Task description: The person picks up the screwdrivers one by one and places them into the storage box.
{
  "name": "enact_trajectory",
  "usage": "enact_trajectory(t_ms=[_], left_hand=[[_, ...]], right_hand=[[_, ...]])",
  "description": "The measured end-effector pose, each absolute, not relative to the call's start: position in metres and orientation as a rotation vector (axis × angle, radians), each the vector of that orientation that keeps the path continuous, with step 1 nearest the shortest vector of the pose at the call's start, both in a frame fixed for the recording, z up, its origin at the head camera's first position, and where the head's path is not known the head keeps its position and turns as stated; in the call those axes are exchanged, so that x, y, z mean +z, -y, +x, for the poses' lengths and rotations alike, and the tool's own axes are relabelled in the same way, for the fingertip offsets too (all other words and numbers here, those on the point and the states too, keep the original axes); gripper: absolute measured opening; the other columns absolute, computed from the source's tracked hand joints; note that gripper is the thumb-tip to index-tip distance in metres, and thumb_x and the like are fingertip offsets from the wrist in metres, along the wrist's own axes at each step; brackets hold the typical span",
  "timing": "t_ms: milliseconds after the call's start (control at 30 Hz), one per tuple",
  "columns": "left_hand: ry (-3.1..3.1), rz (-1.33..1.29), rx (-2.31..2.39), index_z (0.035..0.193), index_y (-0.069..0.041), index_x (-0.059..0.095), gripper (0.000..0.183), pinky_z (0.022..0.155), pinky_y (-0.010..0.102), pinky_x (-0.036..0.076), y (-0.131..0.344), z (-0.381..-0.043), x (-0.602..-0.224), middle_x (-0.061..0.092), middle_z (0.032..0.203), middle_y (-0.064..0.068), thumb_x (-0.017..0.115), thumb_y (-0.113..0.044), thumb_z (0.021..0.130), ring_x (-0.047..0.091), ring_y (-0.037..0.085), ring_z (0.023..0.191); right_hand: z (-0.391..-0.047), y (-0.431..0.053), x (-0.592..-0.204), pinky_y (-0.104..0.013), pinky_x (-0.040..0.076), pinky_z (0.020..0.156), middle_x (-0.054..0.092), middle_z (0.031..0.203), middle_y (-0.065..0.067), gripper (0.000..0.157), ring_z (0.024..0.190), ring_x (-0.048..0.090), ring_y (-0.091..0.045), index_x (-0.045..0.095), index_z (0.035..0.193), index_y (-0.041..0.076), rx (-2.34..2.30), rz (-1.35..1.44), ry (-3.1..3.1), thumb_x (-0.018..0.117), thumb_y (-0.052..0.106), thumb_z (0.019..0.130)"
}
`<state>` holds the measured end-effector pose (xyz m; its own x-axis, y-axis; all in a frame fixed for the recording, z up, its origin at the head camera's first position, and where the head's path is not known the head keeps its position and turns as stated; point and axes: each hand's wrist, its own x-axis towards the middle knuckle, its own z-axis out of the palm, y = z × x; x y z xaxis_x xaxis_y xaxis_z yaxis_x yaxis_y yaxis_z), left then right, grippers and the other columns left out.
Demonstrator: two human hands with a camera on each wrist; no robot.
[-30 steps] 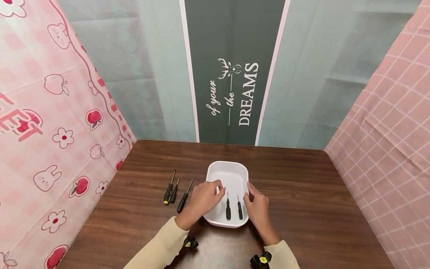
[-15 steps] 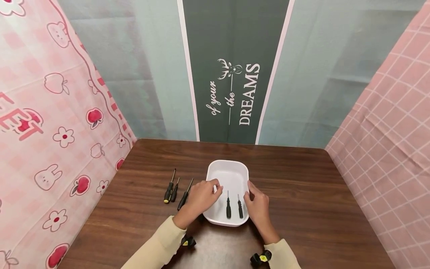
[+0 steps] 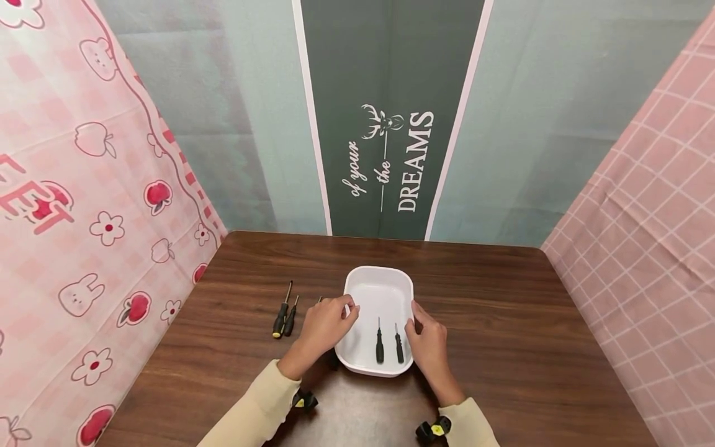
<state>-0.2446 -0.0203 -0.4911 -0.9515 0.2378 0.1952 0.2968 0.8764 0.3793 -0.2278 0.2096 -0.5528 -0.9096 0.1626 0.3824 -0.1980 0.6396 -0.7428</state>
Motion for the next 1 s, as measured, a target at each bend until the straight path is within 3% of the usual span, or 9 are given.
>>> enact_trajectory(t_ms=[300, 567, 1000], left_hand=[[2.888, -0.4, -0.62, 0.09, -0.019, 0.069, 0.02, 0.049, 0.029, 0.036, 0.031, -0.243, -0.498, 0.048, 0.058, -0.007, 0.063, -0.036, 0.097, 0.046, 0.013, 0.055], [2.89, -0.367, -0.618, 0.095, -0.017, 0.072, 0.021, 0.053, 0.031, 0.041, 0.047, -0.243, -0.501, 0.063, 0.07, -0.002, 0.063, -0.036, 0.098, 0.053, 0.014, 0.06], [2.871, -0.337, -0.688, 0.093, -0.017, 0.071, 0.019, 0.051, 0.031, 0.039, 0.059, -0.24, -0.51, 0.06, 0.068, -0.002, 0.064, -0.034, 0.096, 0.052, 0.015, 0.059]], right_hand=[[-0.225, -0.209, -0.554, -0.047, 0.045, 0.099, 0.064, 0.126, -0.023, 0.04, 0.12, 0.061, -0.039, 0.064, 0.127, -0.007, 1.185, 0.012, 2.461, 0.069, -0.005, 0.087], [-0.226, -0.208, -0.556, -0.048, 0.046, 0.098, 0.064, 0.127, -0.023, 0.04, 0.12, 0.061, -0.039, 0.064, 0.128, -0.007, 1.181, 0.02, 2.463, 0.069, -0.004, 0.088], [-0.223, -0.206, -0.558, -0.047, 0.045, 0.098, 0.064, 0.126, -0.023, 0.04, 0.12, 0.061, -0.039, 0.064, 0.127, -0.007, 1.183, 0.022, 2.449, 0.069, -0.005, 0.087]])
